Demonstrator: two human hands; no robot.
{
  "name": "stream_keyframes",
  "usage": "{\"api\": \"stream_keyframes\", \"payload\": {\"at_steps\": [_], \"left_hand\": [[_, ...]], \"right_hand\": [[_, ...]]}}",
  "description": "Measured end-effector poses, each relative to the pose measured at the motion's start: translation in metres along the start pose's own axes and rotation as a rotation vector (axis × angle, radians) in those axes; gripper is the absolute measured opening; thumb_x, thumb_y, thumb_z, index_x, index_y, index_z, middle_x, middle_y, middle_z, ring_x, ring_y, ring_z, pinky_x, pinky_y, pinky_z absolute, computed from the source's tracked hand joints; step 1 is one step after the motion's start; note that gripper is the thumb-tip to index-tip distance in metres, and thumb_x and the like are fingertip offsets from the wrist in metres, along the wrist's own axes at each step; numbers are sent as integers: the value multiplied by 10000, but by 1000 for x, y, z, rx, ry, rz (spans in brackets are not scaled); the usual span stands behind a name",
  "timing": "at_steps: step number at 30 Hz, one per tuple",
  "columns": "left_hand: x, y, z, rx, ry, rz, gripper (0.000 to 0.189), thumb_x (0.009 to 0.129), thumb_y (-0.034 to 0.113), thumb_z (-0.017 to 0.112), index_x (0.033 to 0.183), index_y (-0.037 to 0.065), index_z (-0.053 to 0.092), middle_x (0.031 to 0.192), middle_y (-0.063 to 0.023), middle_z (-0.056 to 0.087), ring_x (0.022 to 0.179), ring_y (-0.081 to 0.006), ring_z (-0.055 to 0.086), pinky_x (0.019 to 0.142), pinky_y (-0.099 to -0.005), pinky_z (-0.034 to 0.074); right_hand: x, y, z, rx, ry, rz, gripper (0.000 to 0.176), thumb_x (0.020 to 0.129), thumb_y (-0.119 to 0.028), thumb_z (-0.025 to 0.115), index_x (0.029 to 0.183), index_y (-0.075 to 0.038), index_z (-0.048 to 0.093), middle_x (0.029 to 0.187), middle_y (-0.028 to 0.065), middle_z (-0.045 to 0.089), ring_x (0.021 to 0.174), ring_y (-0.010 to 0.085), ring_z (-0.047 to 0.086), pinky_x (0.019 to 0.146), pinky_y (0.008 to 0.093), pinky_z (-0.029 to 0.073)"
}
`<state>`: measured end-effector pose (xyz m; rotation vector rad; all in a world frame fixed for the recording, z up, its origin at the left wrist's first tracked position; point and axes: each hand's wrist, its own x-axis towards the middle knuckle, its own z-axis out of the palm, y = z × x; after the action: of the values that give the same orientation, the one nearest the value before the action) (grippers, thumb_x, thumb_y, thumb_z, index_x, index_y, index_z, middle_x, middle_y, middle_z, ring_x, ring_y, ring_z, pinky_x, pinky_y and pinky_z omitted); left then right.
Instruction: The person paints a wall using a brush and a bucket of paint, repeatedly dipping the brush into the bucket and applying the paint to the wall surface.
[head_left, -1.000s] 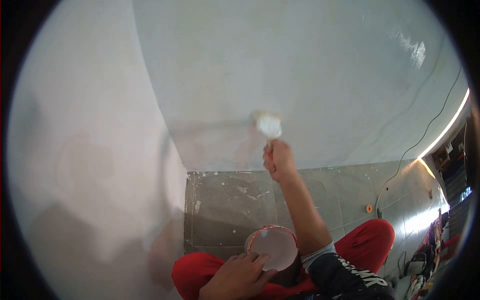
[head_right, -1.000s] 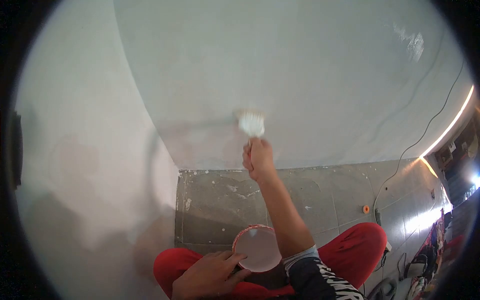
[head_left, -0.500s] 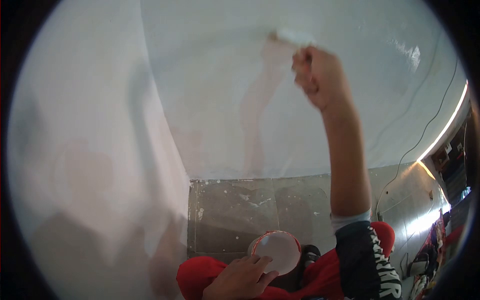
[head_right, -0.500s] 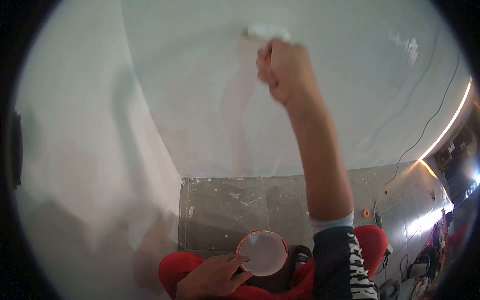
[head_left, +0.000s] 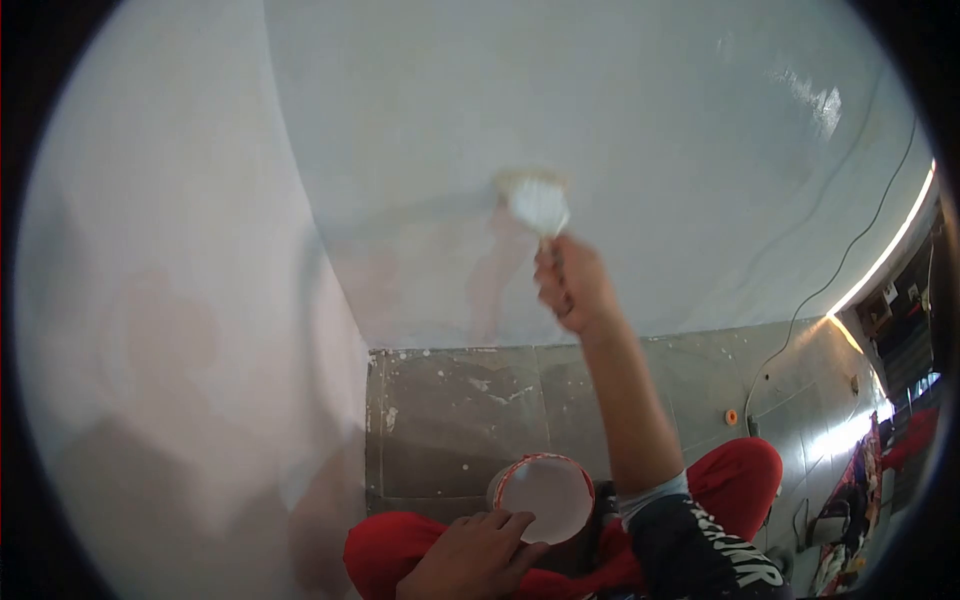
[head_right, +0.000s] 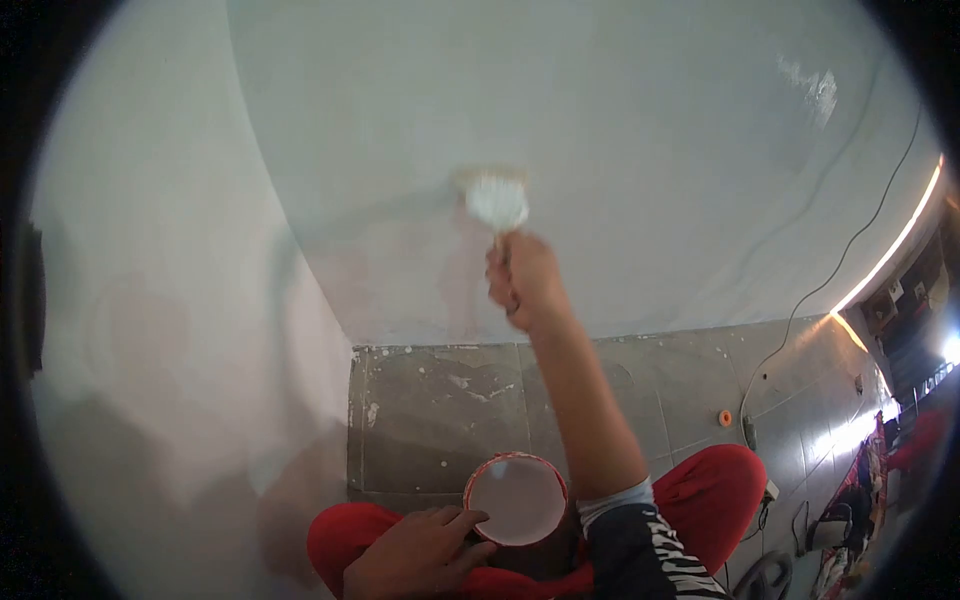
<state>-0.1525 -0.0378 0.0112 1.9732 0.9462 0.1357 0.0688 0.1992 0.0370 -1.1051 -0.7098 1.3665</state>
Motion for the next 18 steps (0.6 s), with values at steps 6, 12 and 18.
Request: {"api": "stream_keyframes", "payload": {"at_steps": [6, 12, 18], "left_hand": [[-9, 4, 6, -3, 81, 29, 391, 936, 280, 578, 1186, -21, 584, 1128, -252, 614, 1033, -428, 581, 904, -487, 455], [1, 5, -5, 73, -55, 21, 491, 972, 387, 562, 1263, -8, 536, 1146, -245, 622, 1061, -371, 623, 946, -444, 482], [7, -3, -5, -11, -62, 21, 491, 960, 366, 577, 1256, -23, 530, 1146, -253, 621, 1059, -387, 621, 928, -451, 495]], "right_hand": [[5, 104, -32, 141, 180, 419, 223, 929, -123, 423, 710, -85, 440, 578, 2, 395, 382, 83, 267, 317, 262, 173], [-9, -41, -2, -66, 31, -61, 182, 912, -77, 485, 742, -29, 531, 601, 40, 484, 418, 97, 373, 354, 278, 255], [-42, -163, 66, -173, -141, -500, 276, 1013, -168, 339, 760, -117, 433, 566, -51, 339, 394, 24, 202, 320, 200, 155]]}}
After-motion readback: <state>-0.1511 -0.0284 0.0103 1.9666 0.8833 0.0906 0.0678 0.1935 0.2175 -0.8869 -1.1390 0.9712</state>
